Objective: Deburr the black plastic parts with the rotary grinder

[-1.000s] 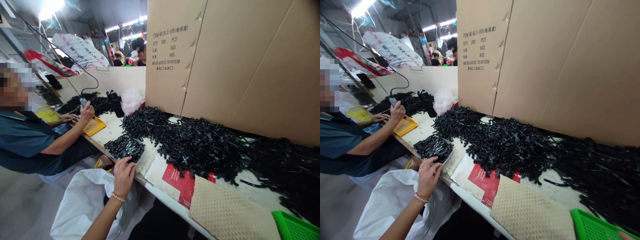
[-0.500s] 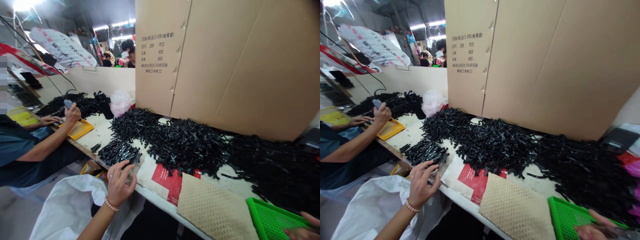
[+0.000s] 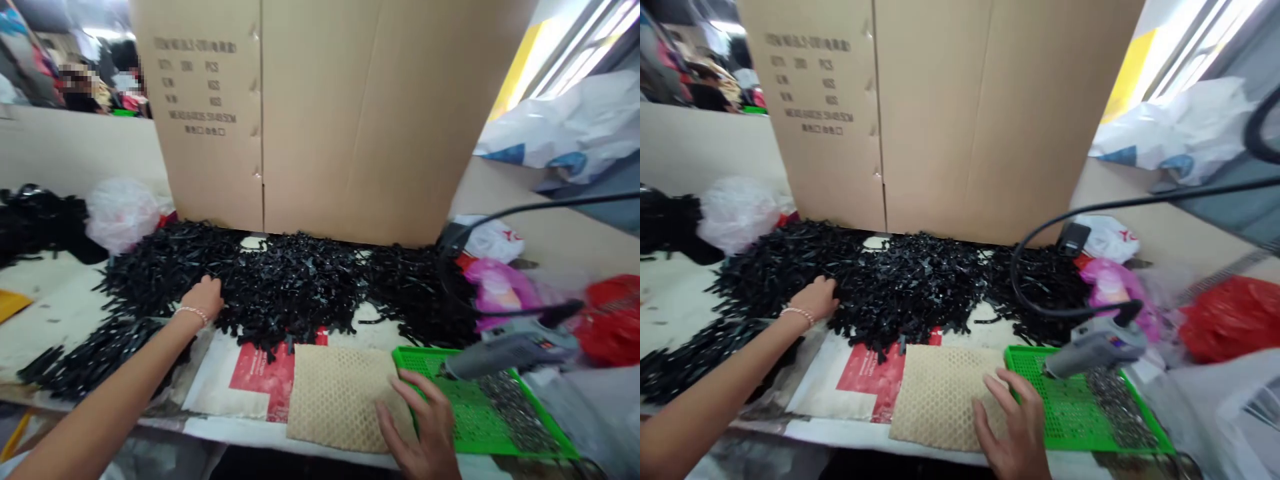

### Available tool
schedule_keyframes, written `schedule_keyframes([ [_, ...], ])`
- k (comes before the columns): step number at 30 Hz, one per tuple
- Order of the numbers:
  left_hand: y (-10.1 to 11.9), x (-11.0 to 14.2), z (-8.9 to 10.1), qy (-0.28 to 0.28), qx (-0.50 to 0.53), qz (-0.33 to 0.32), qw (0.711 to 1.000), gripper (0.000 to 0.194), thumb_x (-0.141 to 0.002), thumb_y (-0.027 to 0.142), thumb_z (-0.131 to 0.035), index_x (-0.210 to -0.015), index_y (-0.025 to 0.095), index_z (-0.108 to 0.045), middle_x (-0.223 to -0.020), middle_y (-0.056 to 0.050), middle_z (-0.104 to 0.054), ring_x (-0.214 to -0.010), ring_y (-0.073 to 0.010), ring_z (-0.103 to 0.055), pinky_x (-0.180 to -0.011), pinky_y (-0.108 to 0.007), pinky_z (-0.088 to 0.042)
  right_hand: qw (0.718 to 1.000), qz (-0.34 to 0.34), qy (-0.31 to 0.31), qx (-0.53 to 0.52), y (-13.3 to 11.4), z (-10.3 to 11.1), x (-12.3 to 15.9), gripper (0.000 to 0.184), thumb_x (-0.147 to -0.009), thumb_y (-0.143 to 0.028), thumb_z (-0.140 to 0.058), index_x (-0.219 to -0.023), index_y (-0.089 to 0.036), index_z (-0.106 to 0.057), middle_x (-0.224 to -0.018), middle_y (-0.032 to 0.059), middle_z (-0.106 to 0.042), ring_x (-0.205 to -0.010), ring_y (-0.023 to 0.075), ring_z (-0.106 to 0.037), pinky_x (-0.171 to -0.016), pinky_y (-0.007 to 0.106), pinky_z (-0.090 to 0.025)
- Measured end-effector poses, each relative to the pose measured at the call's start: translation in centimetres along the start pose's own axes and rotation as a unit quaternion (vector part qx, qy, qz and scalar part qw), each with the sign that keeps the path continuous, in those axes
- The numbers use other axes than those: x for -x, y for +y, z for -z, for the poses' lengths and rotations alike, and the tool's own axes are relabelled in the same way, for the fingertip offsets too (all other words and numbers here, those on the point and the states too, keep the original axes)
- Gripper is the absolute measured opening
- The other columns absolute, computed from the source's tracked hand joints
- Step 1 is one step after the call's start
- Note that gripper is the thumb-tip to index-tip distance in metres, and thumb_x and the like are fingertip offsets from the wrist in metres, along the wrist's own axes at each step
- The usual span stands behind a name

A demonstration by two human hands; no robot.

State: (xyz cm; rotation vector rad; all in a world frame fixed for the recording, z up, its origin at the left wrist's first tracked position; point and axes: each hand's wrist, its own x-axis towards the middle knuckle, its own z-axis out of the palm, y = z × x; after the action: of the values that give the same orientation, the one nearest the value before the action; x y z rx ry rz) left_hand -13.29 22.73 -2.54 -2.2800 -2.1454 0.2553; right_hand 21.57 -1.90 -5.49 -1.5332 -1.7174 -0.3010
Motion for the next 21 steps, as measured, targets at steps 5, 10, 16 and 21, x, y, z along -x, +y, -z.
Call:
schedule_keyframes([
  [5,-1.8,-0.6,-0.9,0.010,0.055,-0.039,0.998,0.032,-0.075,0.010,-0.049,-0.101,0.012,-0.066,-0.103,-0.015,-0.061,-0.089,-0.0247,-0.066,-0.079,-0.031,-0.050,0.977,0.043,-0.201,0.056,4.2,-3.1,-6.5,0.033,-0.092,-0.026,-0.044,-0.122,-0.019,-0.055,-0.117,0.0116,-0.058,-0.109,0.0264,-0.054,-0.092,0.042,-0.047],
  [10,-2.8,-0.7,-0.9,0.031,0.094,-0.019,0.995,0.040,-0.076,0.001,-0.044,-0.104,0.017,-0.068,-0.104,-0.010,-0.065,-0.098,-0.0207,-0.064,-0.086,-0.026,-0.047,0.921,0.060,-0.349,0.161,11.2,-7.2,-8.4,0.035,-0.081,-0.013,-0.045,-0.108,-0.012,-0.068,-0.109,0.0158,-0.065,-0.103,0.0299,-0.060,-0.090,0.042,-0.050],
  [16,-3.6,-1.0,-0.5,0.058,0.101,0.019,0.993,0.045,-0.078,-0.002,-0.042,-0.112,0.017,-0.064,-0.107,-0.009,-0.068,-0.099,-0.0177,-0.063,-0.085,-0.024,-0.047,0.914,0.083,-0.373,0.135,14.0,-8.4,-8.4,0.037,-0.083,-0.010,-0.039,-0.099,-0.014,-0.072,-0.097,0.0153,-0.069,-0.089,0.0294,-0.066,-0.079,0.041,-0.054],
  [21,-3.7,-0.7,0.7,0.080,0.100,0.038,0.991,0.044,-0.078,-0.001,-0.044,-0.111,0.018,-0.065,-0.104,-0.010,-0.070,-0.098,-0.0201,-0.065,-0.084,-0.027,-0.048,0.908,0.075,-0.398,0.109,13.8,-8.3,-8.7,0.037,-0.082,-0.009,-0.039,-0.096,-0.018,-0.072,-0.092,0.0134,-0.068,-0.074,0.0252,-0.068,-0.068,0.035,-0.055],
])
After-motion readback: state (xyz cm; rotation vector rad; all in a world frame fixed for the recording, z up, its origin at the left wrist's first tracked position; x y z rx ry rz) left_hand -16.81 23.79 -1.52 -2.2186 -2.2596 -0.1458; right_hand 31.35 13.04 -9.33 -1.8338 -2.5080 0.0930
